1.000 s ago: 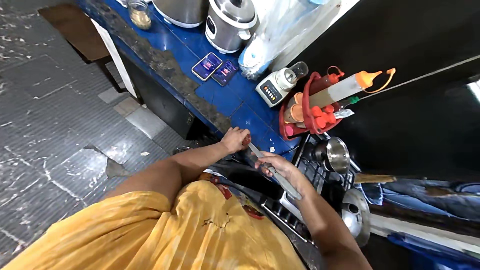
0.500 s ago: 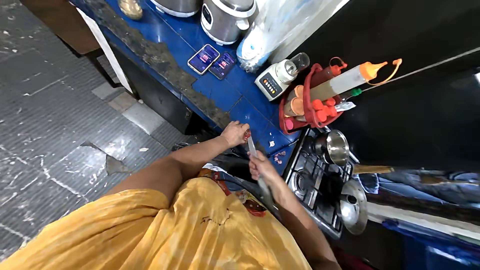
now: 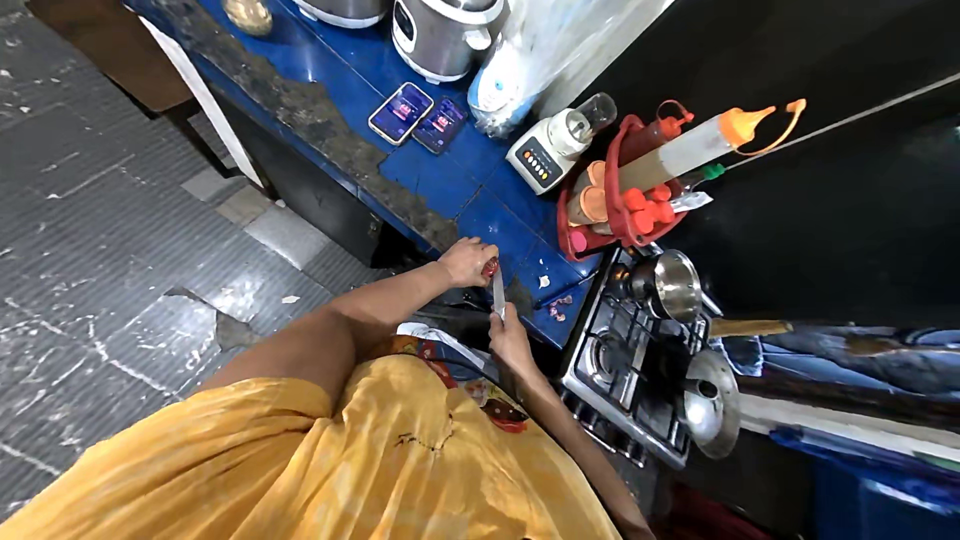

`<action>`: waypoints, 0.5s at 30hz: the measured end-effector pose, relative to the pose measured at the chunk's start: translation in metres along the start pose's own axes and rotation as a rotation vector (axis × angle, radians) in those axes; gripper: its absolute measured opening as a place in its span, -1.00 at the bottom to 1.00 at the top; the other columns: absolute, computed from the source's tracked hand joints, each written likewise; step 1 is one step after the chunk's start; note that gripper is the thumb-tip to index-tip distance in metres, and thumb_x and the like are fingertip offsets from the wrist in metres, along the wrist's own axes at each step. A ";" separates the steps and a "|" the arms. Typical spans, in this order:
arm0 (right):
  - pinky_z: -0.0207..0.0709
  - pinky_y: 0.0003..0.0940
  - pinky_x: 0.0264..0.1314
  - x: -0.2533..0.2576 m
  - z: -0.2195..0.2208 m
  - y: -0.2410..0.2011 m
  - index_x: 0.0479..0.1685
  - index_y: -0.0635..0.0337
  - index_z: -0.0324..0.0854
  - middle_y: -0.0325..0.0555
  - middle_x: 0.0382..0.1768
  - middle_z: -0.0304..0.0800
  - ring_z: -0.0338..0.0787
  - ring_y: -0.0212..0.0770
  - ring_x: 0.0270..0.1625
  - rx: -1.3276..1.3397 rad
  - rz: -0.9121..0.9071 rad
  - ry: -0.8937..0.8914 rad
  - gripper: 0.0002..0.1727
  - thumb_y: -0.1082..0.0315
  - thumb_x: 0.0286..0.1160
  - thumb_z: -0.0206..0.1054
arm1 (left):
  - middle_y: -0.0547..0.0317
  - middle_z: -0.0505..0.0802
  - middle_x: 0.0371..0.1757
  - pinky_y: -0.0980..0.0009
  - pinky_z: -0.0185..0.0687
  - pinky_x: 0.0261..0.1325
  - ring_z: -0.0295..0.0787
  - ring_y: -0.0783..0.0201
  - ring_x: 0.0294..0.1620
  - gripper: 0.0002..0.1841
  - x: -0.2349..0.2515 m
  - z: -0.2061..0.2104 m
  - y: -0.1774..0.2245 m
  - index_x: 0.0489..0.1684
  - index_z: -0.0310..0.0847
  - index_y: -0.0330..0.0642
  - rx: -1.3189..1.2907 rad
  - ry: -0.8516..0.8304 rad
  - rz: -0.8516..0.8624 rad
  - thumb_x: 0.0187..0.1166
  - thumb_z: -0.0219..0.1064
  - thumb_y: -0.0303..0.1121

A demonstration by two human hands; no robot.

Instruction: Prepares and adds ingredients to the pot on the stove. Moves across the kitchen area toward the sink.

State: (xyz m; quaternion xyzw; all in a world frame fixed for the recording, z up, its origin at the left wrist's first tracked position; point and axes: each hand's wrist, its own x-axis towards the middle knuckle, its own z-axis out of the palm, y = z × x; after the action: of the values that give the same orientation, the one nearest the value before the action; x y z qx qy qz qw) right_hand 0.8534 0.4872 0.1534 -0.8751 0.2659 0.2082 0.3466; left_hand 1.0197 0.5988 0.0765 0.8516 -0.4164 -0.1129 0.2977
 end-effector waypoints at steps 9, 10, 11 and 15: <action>0.40 -0.49 -0.75 -0.002 -0.029 0.000 0.62 0.16 0.28 -0.25 -0.56 0.41 0.40 -0.38 -0.73 0.754 0.084 -0.358 -0.58 0.26 0.92 -0.09 | -0.11 0.55 0.61 -0.04 0.51 0.57 0.57 -0.09 0.55 -0.08 -0.009 0.010 0.006 0.71 0.29 -0.12 -0.382 0.142 -0.164 0.19 0.68 -0.44; 0.41 -0.50 -0.74 0.000 -0.031 -0.001 0.61 0.16 0.29 -0.25 -0.56 0.41 0.41 -0.38 -0.73 0.755 0.086 -0.366 -0.58 0.27 0.91 -0.09 | -0.14 0.68 0.47 -0.05 0.47 0.59 0.58 -0.11 0.52 -0.19 -0.008 0.014 0.005 0.59 0.44 -0.17 -0.342 0.183 -0.163 0.19 0.69 -0.39; 0.41 -0.50 -0.73 0.003 -0.034 -0.003 0.61 0.16 0.30 -0.25 -0.56 0.42 0.41 -0.38 -0.72 0.749 0.089 -0.372 -0.58 0.27 0.91 -0.09 | -0.12 0.76 0.34 -0.08 0.49 0.55 0.63 -0.12 0.46 -0.31 -0.007 0.016 0.004 0.45 0.55 -0.18 -0.291 0.217 -0.156 0.21 0.67 -0.35; 0.36 -0.52 -0.76 0.010 -0.057 -0.010 0.56 0.14 0.35 -0.27 -0.58 0.41 0.39 -0.40 -0.74 0.587 0.135 -0.386 -0.61 0.24 0.90 -0.02 | -0.08 0.82 0.19 -0.07 0.55 0.47 0.71 -0.10 0.34 -0.45 -0.004 0.013 0.002 0.31 0.61 -0.16 -0.190 0.202 -0.140 0.30 0.61 -0.26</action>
State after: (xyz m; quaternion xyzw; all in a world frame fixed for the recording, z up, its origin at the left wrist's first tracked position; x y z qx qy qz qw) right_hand 0.8778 0.4494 0.1910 -0.6634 0.3012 0.3067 0.6125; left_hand 1.0103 0.5953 0.0668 0.8536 -0.3113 -0.0861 0.4087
